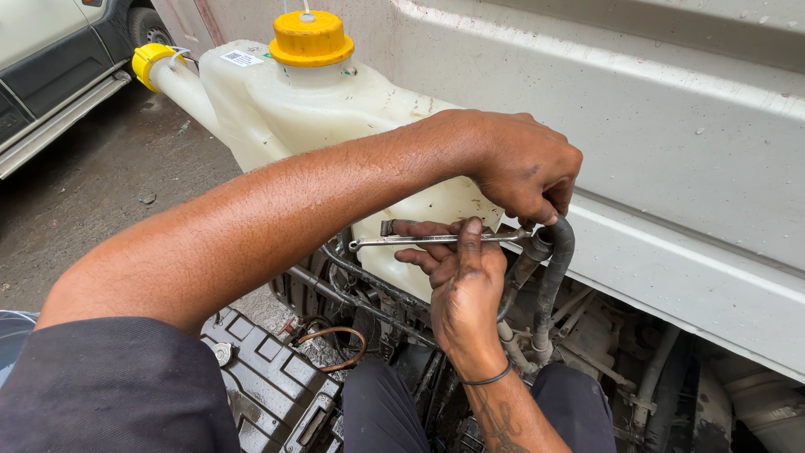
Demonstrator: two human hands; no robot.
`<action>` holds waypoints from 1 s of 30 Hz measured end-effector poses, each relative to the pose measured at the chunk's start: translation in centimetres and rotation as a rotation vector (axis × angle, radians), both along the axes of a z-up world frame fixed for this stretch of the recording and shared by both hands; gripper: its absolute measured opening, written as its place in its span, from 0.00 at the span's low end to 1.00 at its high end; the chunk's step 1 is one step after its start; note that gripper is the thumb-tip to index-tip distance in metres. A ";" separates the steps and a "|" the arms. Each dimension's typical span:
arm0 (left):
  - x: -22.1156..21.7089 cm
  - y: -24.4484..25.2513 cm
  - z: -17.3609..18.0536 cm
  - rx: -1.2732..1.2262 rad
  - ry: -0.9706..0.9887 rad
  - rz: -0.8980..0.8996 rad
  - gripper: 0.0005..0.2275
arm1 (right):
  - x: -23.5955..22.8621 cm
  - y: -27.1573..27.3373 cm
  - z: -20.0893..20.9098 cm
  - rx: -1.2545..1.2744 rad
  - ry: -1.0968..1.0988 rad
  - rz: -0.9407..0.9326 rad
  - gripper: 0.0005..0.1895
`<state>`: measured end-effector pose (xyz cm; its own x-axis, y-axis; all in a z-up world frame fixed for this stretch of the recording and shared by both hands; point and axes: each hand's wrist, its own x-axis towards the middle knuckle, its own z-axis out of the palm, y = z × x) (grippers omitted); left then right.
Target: The person secures several hoses and a white plastic tank near an engine using a wrench and a screwdriver.
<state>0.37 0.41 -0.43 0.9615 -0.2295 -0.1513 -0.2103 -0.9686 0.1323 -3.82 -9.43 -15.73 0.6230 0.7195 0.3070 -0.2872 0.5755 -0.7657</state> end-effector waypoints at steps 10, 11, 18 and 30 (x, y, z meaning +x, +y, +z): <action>-0.6 -0.9 0.4 0.089 -0.044 0.039 0.12 | 0.2 0.1 2.0 -0.275 -0.081 -0.117 0.25; -0.7 -0.9 0.3 0.095 -0.046 0.053 0.12 | 0.2 0.1 2.0 -0.279 -0.087 -0.113 0.25; 0.0 -2.1 0.8 0.102 0.049 0.169 0.11 | 0.7 0.7 0.8 -0.218 -0.040 -0.120 0.20; 1.5 -5.6 -8.6 0.402 -0.691 0.086 0.32 | -0.5 2.7 -3.2 -0.221 -0.018 0.001 0.32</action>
<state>1.83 -5.22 -9.07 0.8798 -0.2045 0.4291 -0.0395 -0.9311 -0.3626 -4.33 -6.78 -18.94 0.6179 0.7713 0.1528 -0.2734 0.3929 -0.8780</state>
